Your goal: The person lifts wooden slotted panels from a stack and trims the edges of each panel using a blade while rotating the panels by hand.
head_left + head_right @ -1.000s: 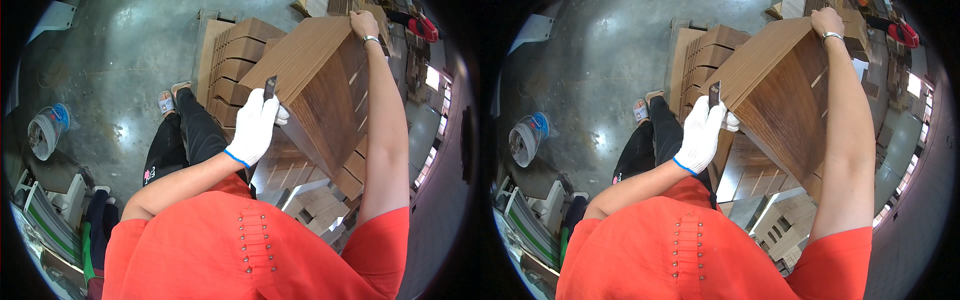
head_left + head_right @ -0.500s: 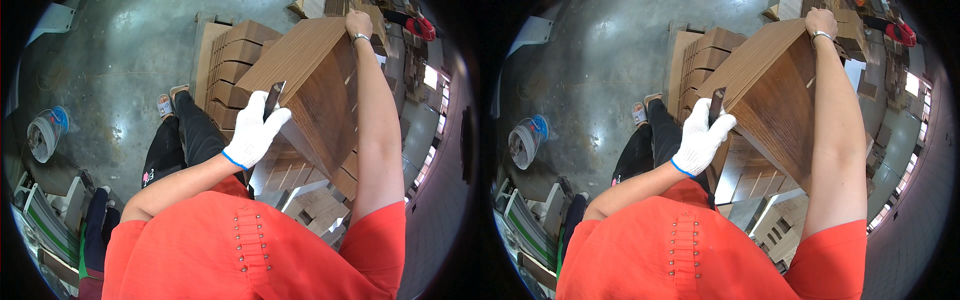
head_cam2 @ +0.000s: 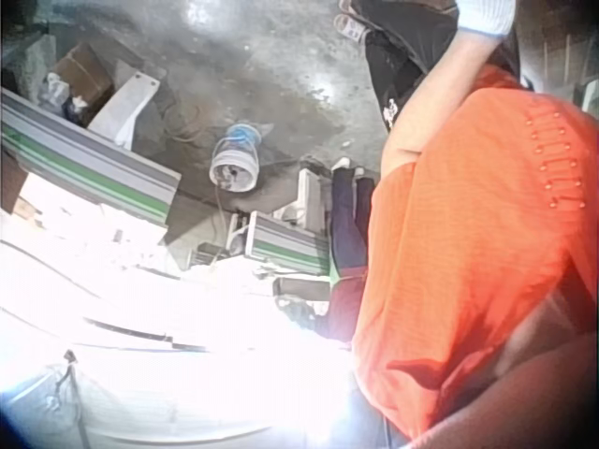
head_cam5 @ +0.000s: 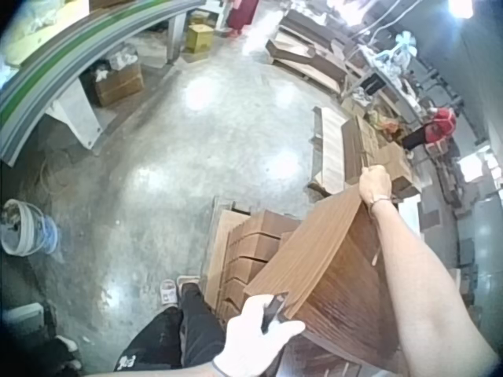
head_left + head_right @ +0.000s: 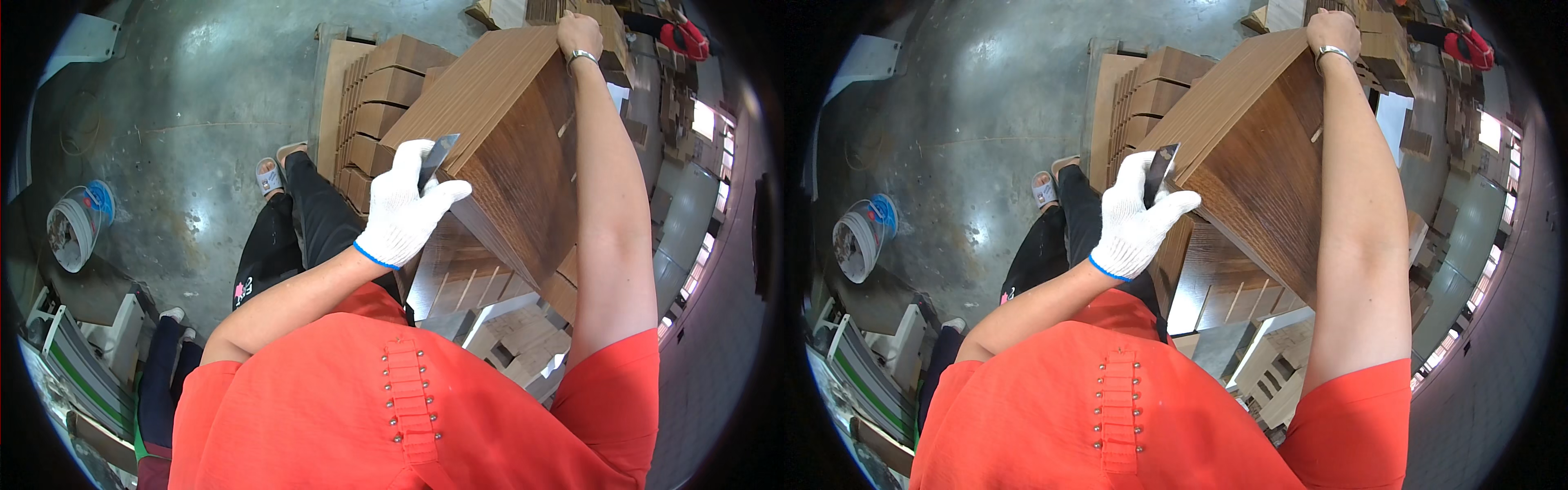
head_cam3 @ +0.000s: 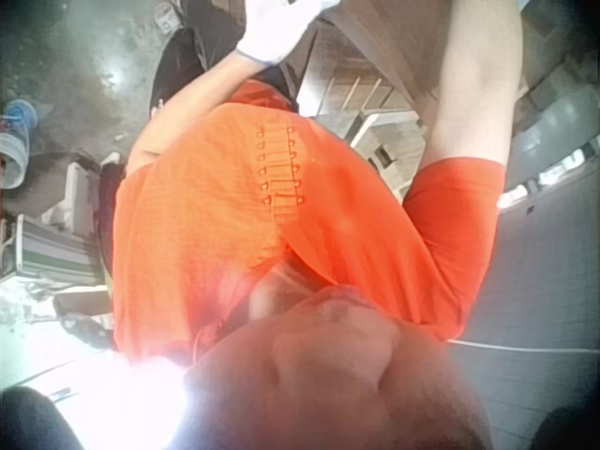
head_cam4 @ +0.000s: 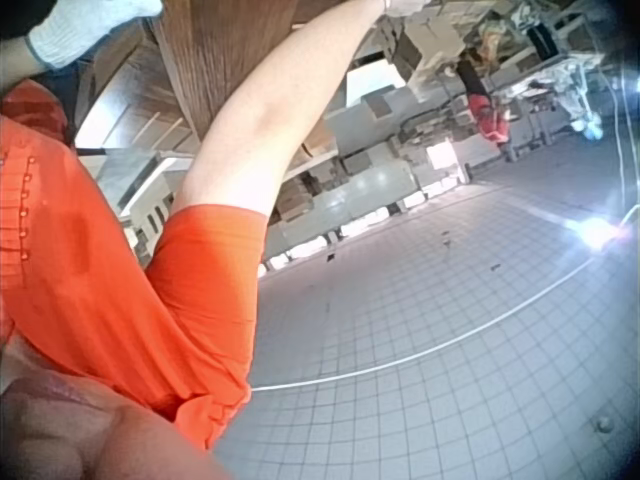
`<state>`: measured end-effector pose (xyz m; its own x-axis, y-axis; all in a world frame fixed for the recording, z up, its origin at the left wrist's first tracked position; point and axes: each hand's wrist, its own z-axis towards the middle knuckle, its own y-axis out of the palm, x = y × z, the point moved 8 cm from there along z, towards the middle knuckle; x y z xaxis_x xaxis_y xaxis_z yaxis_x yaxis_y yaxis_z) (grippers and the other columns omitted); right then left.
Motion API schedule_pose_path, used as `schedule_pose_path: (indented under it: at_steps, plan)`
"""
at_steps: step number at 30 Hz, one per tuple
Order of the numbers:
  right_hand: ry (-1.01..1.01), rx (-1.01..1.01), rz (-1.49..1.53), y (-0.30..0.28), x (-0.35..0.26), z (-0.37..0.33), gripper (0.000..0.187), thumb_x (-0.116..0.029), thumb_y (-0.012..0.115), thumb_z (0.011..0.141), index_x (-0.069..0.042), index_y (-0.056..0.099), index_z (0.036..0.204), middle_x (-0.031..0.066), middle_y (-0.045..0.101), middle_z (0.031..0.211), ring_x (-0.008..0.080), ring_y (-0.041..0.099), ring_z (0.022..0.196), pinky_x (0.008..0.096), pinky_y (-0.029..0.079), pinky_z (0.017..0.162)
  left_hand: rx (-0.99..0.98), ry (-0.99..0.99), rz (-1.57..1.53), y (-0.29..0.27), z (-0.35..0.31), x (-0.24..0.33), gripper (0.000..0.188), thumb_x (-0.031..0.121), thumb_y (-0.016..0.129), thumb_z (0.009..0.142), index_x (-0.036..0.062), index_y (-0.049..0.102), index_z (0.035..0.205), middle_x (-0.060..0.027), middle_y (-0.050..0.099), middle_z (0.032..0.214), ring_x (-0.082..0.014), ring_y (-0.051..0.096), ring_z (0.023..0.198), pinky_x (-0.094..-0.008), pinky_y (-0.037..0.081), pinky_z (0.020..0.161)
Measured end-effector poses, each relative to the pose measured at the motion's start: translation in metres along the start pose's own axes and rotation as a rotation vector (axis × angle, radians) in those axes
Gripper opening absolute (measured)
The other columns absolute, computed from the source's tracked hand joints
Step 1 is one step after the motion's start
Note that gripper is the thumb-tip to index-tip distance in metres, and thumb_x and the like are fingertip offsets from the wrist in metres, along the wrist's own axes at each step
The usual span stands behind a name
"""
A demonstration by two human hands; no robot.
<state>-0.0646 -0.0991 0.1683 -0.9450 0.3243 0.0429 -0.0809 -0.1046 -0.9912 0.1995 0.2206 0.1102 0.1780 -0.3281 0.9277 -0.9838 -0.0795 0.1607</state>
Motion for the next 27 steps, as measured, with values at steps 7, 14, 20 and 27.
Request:
schedule_pose_path:
  at_steps: [7, 14, 20, 27]
  plan:
    - [-0.030, 0.024, -0.068, 0.017, 0.016, 0.028, 0.039, -0.039, 0.056, 0.091, -0.011, 0.072, 0.113, 0.0197, 0.067, 0.117, 0.0387, 0.061, 0.113, 0.0451, 0.046, 0.097, -0.072, -0.044, -0.040, 0.003, 0.003, 0.003, 0.042, 0.021, 0.078, 0.080, 0.0034, 0.061, 0.115, -0.0045, 0.062, 0.080, -0.0102, 0.054, 0.068, -0.0260, 0.047, 0.065]
    - [-0.106, 0.139, 0.194, -0.007, 0.003, -0.004, 0.037, -0.031, 0.053, 0.089, 0.002, 0.069, 0.084, 0.0277, 0.066, 0.090, 0.0430, 0.065, 0.091, 0.0486, 0.049, 0.081, -0.081, -0.033, -0.016, 0.004, 0.003, 0.002, 0.042, 0.020, 0.077, 0.081, 0.0023, 0.061, 0.115, -0.0074, 0.066, 0.085, -0.0102, 0.059, 0.075, -0.0272, 0.050, 0.071]
    - [-0.064, 0.145, 0.269, -0.030, 0.060, -0.039, 0.054, -0.049, 0.052, 0.088, -0.002, 0.069, 0.110, 0.0249, 0.067, 0.111, 0.0419, 0.061, 0.108, 0.0445, 0.046, 0.094, -0.062, 0.003, -0.054, 0.003, 0.003, 0.004, 0.041, 0.020, 0.077, 0.081, 0.0016, 0.063, 0.115, -0.0067, 0.065, 0.084, -0.0107, 0.058, 0.074, -0.0270, 0.049, 0.071]
    - [0.589, -0.003, -0.012, -0.041, 0.353, -0.166, 0.072, -0.061, 0.060, 0.084, 0.007, 0.067, 0.107, 0.0257, 0.068, 0.107, 0.0391, 0.065, 0.104, 0.0466, 0.048, 0.090, -0.076, 0.041, -0.044, 0.002, 0.009, 0.007, 0.035, 0.017, 0.075, 0.083, 0.0015, 0.063, 0.112, -0.0053, 0.061, 0.072, -0.0084, 0.052, 0.064, -0.0254, 0.046, 0.061]
